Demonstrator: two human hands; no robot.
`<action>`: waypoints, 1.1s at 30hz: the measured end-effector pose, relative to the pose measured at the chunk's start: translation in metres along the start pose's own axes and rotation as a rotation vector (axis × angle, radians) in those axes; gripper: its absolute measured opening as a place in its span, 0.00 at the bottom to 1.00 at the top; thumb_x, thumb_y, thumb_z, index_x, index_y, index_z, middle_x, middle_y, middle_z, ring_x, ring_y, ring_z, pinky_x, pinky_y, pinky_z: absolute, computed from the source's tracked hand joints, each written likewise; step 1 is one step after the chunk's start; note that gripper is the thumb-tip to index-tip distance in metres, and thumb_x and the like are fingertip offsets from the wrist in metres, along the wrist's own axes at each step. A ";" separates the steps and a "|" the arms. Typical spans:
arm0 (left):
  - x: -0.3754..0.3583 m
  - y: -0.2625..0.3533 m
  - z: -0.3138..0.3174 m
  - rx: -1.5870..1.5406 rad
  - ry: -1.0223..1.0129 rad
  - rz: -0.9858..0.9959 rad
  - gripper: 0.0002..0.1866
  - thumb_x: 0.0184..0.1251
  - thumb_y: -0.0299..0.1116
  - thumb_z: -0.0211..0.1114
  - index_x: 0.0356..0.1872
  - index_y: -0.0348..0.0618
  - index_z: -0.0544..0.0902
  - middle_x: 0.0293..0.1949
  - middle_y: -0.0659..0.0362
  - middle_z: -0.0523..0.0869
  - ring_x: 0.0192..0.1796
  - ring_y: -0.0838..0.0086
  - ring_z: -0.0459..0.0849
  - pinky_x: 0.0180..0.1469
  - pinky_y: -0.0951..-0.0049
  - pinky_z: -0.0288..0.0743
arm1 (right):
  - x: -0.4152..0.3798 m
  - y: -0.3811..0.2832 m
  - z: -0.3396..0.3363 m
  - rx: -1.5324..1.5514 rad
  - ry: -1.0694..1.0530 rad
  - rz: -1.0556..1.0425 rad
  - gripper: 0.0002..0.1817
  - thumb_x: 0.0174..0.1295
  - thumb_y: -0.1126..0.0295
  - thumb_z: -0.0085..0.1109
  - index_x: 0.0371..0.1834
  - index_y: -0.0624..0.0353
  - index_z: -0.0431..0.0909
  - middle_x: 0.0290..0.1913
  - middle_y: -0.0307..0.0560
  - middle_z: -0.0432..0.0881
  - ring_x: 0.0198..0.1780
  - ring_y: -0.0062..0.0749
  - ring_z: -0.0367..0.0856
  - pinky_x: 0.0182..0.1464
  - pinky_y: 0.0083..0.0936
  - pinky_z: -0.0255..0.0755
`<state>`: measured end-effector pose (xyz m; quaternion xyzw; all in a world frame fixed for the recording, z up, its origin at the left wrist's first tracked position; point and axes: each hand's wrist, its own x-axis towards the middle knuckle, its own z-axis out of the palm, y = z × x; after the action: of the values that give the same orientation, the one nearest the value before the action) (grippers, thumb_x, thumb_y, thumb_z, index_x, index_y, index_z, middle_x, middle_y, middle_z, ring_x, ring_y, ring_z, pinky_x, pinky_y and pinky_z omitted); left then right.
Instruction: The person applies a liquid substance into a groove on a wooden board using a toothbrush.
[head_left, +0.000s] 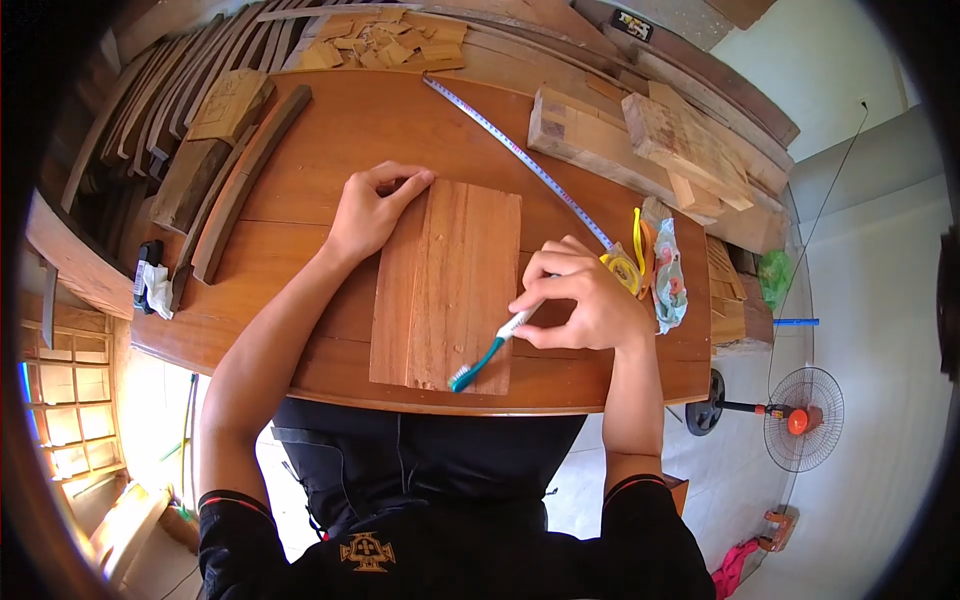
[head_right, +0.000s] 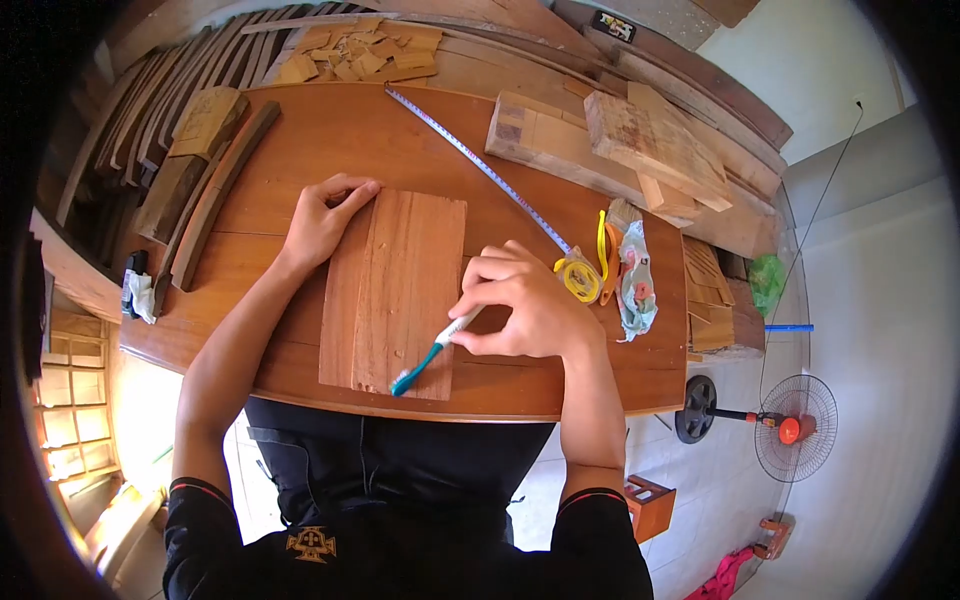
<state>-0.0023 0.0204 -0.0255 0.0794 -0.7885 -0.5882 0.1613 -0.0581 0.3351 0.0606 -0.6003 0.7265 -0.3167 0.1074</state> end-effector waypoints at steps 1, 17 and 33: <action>0.001 -0.001 0.000 -0.002 0.007 0.011 0.17 0.82 0.41 0.73 0.54 0.36 0.94 0.48 0.55 0.95 0.48 0.73 0.91 0.55 0.69 0.83 | -0.001 0.001 -0.003 -0.015 0.027 -0.006 0.14 0.46 0.67 0.88 0.38 0.49 0.96 0.37 0.34 0.84 0.42 0.30 0.81 0.52 0.32 0.69; -0.002 0.007 0.000 0.016 -0.014 -0.032 0.17 0.84 0.40 0.70 0.55 0.34 0.94 0.47 0.58 0.93 0.51 0.77 0.88 0.57 0.72 0.81 | 0.002 0.014 0.005 -0.084 0.272 0.121 0.11 0.58 0.66 0.86 0.43 0.51 0.98 0.36 0.38 0.86 0.42 0.34 0.84 0.44 0.33 0.77; 0.000 0.001 0.001 0.017 0.007 -0.011 0.17 0.80 0.42 0.73 0.54 0.39 0.95 0.48 0.53 0.96 0.48 0.71 0.91 0.55 0.68 0.83 | 0.021 -0.018 0.030 -0.041 0.144 -0.091 0.13 0.52 0.66 0.88 0.42 0.50 0.97 0.37 0.38 0.84 0.40 0.33 0.83 0.42 0.31 0.76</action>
<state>-0.0022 0.0213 -0.0250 0.0871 -0.7924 -0.5821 0.1602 -0.0333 0.3040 0.0528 -0.6102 0.7107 -0.3488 0.0280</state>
